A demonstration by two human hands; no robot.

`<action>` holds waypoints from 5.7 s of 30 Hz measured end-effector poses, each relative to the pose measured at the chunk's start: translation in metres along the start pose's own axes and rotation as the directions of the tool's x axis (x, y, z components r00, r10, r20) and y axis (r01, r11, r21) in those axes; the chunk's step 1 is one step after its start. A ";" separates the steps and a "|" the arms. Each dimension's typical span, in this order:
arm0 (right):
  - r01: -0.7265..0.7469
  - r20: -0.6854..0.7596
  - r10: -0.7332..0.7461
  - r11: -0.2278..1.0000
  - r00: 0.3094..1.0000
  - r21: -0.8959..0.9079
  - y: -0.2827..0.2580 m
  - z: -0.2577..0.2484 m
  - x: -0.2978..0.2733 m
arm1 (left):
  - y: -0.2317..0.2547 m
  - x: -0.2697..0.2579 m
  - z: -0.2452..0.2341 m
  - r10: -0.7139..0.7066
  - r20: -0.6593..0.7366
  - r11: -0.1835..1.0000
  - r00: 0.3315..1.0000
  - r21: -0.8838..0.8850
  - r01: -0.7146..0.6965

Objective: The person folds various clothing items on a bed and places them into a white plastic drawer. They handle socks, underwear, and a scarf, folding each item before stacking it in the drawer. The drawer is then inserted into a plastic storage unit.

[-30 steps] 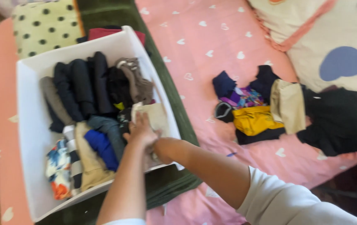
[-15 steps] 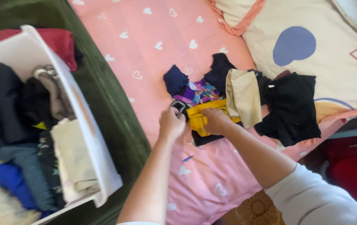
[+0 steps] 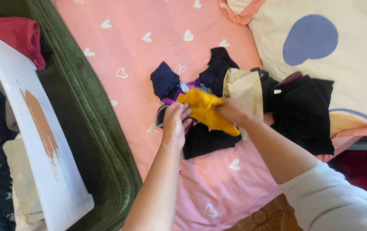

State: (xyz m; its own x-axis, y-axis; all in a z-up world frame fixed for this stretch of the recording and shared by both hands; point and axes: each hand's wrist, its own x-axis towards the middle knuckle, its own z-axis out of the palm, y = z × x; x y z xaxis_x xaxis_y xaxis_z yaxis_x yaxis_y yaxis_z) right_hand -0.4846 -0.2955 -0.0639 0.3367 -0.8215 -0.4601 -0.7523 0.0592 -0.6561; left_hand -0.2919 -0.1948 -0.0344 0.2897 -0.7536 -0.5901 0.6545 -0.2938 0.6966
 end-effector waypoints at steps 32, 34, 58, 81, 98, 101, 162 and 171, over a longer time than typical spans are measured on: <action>0.231 0.145 -0.314 0.882 0.938 0.411 -0.428 0.303 -0.155 | 0.245 -0.190 -0.333 0.536 -0.059 0.371 0.842 0.913 -0.172; 0.197 0.193 -0.248 0.948 0.949 0.250 -0.400 0.333 -0.132 | 0.228 -0.182 -0.349 0.348 -0.133 0.280 0.928 0.959 0.033; 0.402 0.024 -0.596 0.571 0.803 0.716 -0.372 0.195 -0.133 | 0.239 -0.139 -0.257 0.691 -0.012 -0.102 0.722 0.988 0.114; -0.346 0.363 0.066 0.497 0.929 0.795 -0.050 0.003 -0.138 | 0.019 -0.112 0.014 -0.463 -0.007 0.860 0.887 -0.248 0.447; -0.195 0.260 -0.165 0.332 0.951 0.923 -0.120 -0.089 -0.155 | 0.155 -0.132 0.055 -0.045 0.195 0.924 0.980 -0.366 0.115; -0.182 0.255 -0.189 0.337 0.948 0.924 -0.151 -0.107 -0.160 | 0.179 -0.132 0.054 0.022 0.137 0.947 0.990 -0.322 0.023; 0.585 0.068 -0.585 0.787 0.808 -0.197 -0.375 -0.231 -0.186 | 0.357 -0.224 0.036 0.557 0.319 0.796 0.767 0.059 -0.602; 0.546 0.039 -0.545 0.837 0.838 -0.041 -0.359 -0.211 -0.129 | 0.359 -0.200 0.034 0.607 0.176 0.472 0.775 0.705 -0.529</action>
State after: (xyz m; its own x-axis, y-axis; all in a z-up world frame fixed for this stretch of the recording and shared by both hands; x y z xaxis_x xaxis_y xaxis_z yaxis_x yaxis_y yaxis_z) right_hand -0.3772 -0.3306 0.3575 0.7139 -0.6983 -0.0512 -0.4687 -0.4222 -0.7759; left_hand -0.1386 -0.1692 0.3477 0.4990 -0.8658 0.0367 -0.3362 -0.1543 0.9291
